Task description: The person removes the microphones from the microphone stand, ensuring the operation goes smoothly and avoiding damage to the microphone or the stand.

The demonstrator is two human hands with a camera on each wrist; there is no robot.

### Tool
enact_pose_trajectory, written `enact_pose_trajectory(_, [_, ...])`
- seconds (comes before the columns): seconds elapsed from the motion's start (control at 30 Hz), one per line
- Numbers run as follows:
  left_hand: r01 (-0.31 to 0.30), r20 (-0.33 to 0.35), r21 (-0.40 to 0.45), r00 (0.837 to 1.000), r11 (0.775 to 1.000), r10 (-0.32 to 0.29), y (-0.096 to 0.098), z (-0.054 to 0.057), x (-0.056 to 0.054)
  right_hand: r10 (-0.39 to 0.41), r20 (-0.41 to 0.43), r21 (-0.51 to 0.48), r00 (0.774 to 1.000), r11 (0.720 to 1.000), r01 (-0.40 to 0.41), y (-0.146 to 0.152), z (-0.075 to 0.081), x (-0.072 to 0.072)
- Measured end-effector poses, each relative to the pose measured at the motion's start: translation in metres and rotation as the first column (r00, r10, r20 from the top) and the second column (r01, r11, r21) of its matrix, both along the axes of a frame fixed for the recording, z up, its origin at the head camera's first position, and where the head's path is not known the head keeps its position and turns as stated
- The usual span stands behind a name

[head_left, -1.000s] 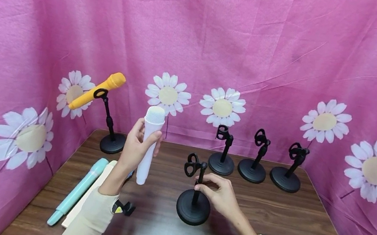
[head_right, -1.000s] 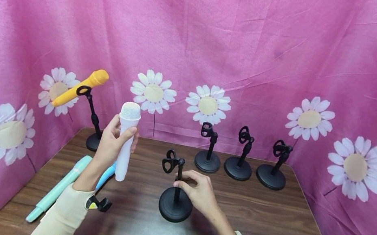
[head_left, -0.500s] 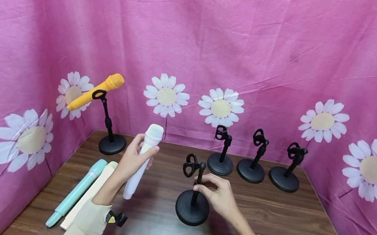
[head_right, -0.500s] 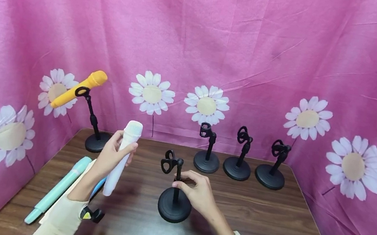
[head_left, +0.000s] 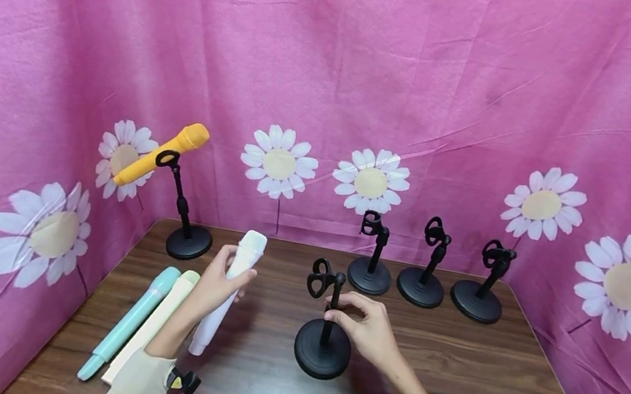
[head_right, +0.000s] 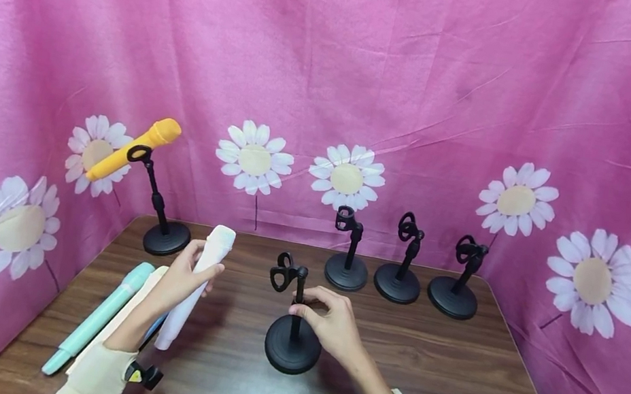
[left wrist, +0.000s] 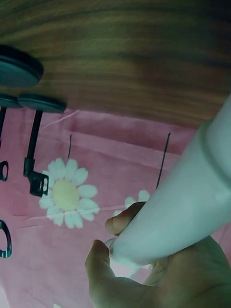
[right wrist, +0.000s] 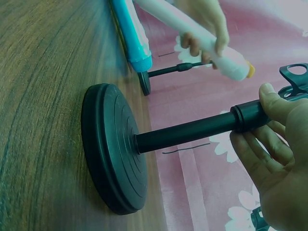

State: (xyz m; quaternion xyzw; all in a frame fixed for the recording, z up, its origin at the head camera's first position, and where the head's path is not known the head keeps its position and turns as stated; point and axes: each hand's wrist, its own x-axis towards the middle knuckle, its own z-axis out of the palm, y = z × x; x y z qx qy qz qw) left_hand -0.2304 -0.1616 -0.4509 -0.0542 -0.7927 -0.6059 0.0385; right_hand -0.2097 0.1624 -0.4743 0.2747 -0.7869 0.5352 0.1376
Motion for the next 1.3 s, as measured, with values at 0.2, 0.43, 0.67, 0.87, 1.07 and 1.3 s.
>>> enact_pose_trajectory(0.2, [-0.047, 0.031, -0.121, 0.998, 0.991, 0.052, -0.003, -0.016, -0.003, -0.001, 0.003, -0.004, 1.000, 1.000, 0.001, 0.000, -0.001, 0.000])
enact_pose_trajectory(0.43, [-0.083, 0.044, -0.281, 0.994, 0.956, 0.099, -0.005, -0.027, -0.005, -0.001, 0.007, -0.005, 1.000, 1.000, 0.001, 0.000, -0.001, 0.000])
enact_pose_trajectory(0.67, [-0.110, -0.019, -0.427, 0.993, 0.897, 0.112, -0.006, -0.037, -0.002, 0.002, 0.016, -0.001, 1.000, 1.000, -0.002, 0.000, 0.000, 0.000])
enact_pose_trajectory(0.87, [-0.229, -0.203, -0.556, 0.970, 0.799, 0.136, -0.004, -0.052, -0.001, 0.000, 0.010, -0.002, 1.000, 1.000, 0.000, -0.001, 0.000, 0.000])
enact_pose_trajectory(1.07, [-0.264, -0.218, -0.652, 0.963, 0.711, 0.157, -0.002, -0.056, 0.006, 0.005, 0.017, -0.007, 1.000, 1.000, -0.005, -0.001, 0.001, 0.001])
enact_pose_trajectory(1.3, [-0.256, -0.212, -0.700, 0.966, 0.667, 0.148, -0.001, -0.055, 0.012, 0.002, 0.023, -0.012, 1.000, 1.000, -0.002, -0.001, 0.001, 0.000])
